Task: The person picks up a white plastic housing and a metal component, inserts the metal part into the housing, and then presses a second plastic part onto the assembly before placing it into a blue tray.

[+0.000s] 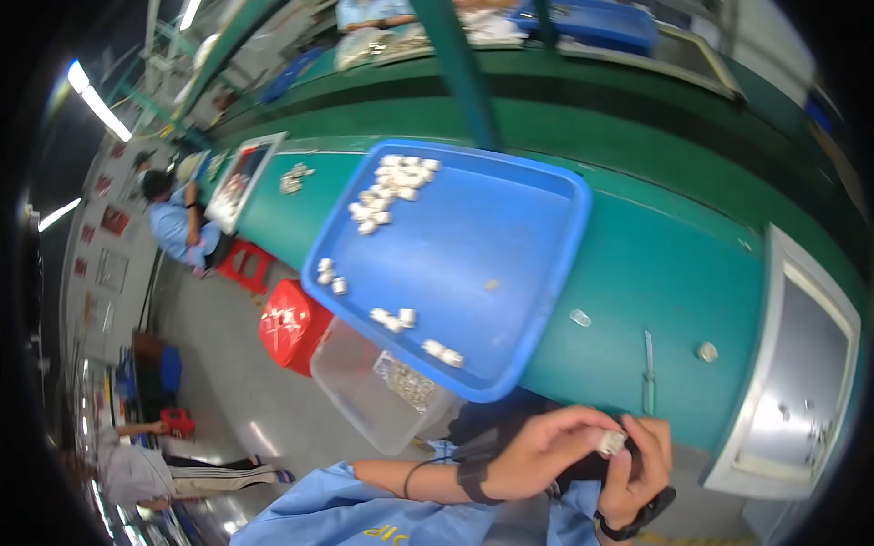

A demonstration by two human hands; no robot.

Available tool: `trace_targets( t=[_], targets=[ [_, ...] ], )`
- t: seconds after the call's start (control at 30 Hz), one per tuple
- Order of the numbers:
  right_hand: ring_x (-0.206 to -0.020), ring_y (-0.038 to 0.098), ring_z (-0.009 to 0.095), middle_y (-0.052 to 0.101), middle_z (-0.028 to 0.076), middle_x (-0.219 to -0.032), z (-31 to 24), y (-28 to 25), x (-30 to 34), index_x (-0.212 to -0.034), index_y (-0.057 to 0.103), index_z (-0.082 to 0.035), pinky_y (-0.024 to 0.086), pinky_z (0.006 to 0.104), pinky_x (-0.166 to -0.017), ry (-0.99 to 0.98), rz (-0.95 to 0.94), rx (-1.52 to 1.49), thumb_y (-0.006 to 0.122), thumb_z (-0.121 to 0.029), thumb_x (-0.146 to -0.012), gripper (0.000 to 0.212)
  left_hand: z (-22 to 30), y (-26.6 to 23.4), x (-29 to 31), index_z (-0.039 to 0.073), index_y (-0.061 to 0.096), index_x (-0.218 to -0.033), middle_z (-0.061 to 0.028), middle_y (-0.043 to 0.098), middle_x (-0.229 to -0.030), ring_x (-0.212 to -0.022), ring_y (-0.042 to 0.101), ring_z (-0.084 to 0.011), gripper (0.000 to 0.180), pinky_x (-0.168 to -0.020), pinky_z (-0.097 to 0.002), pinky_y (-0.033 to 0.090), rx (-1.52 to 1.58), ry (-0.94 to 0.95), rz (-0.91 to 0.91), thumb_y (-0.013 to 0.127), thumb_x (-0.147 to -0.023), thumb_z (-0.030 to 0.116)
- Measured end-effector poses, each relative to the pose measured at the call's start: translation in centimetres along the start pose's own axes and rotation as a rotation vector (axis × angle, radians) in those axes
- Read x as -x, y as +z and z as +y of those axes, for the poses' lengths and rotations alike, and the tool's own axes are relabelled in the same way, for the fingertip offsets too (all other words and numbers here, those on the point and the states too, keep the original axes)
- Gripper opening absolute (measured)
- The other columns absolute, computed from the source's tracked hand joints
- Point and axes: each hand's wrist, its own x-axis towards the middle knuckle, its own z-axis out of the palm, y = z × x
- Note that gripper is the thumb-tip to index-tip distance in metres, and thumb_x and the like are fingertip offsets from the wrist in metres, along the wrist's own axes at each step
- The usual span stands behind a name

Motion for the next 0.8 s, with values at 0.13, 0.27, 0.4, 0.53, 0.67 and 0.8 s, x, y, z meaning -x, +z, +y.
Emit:
trace_targets(
  t=[0.13,0.27,0.4,0.53,0.67,0.8],
  targets=[
    [-0.084,0.053,0.018,0.055,0.012,-0.103,1.1,0.4,-0.6,-0.115,0.061,0.005,0.042,0.028,-0.073,0.04,-0.177,-0.191,0.06,-0.018,-0.093,0.032,0.2,-1.0,0.2,-0.002,0.059,-0.121,-0.0034,0.062,-0.107,-0.089,0.055,-0.0087,0.026,-0.083,-0.0247,0.047,0.045,0.025,0.005,0.052,-0.104,0.016],
    [-0.087,0.051,0.016,0.053,0.011,-0.104,2.2,0.7,-1.3,-0.116,0.06,0.005,0.039,0.0259,-0.077,0.106,-0.249,-0.362,0.06,-0.018,-0.094,0.033,0.9,-1.8,0.0,-0.001,0.059,-0.121,-0.0033,0.062,-0.105,-0.09,0.056,-0.0099,0.027,-0.083,-0.0243,0.047,0.028,-0.006,-0.035,0.052,-0.104,0.018],
    [-0.081,0.055,0.016,0.057,0.01,-0.096,2.1,-0.1,-1.5,-0.111,0.065,0.006,0.043,0.0266,-0.07,0.06,-0.166,-0.194,0.059,-0.012,-0.092,0.027,0.6,-1.6,0.0,-0.001,0.06,-0.12,-0.0041,0.063,-0.108,-0.092,0.058,-0.0102,0.026,-0.084,-0.0248,0.048,0.064,0.055,-0.071,0.052,-0.104,0.018],
    [-0.073,0.06,0.018,0.064,0.011,-0.086,-0.8,-0.3,-2.5,-0.104,0.07,0.005,0.047,0.0272,-0.064,0.116,-0.159,-0.071,0.062,-0.002,-0.086,0.021,3.8,-2.1,0.6,-0.001,0.061,-0.119,-0.0073,0.065,-0.11,-0.097,0.062,-0.0115,0.022,-0.086,-0.0256,0.05,-0.213,0.091,0.065,0.053,-0.102,0.009],
    [-0.067,0.06,0.019,0.065,0.014,-0.08,-1.8,0.3,-4.3,-0.102,0.069,0.009,0.049,0.0292,-0.062,-0.13,-0.24,-0.101,0.059,0.006,-0.083,0.022,5.4,-1.8,1.2,-0.003,0.061,-0.116,-0.0074,0.063,-0.107,-0.098,0.061,-0.0117,0.019,-0.086,-0.0252,0.049,-0.452,0.232,0.105,0.057,-0.098,0.003],
    [-0.063,0.059,0.022,0.065,0.014,-0.075,-2.1,-1.1,-5.2,-0.1,0.068,0.01,0.045,0.0308,-0.058,-0.291,-0.326,-0.113,0.061,0.007,-0.08,0.022,5.5,-1.4,0.5,-0.004,0.062,-0.113,-0.0087,0.062,-0.107,-0.096,0.061,-0.0114,0.017,-0.084,-0.0238,0.049,-0.442,0.214,0.029,0.057,-0.097,0.001]
  ],
)
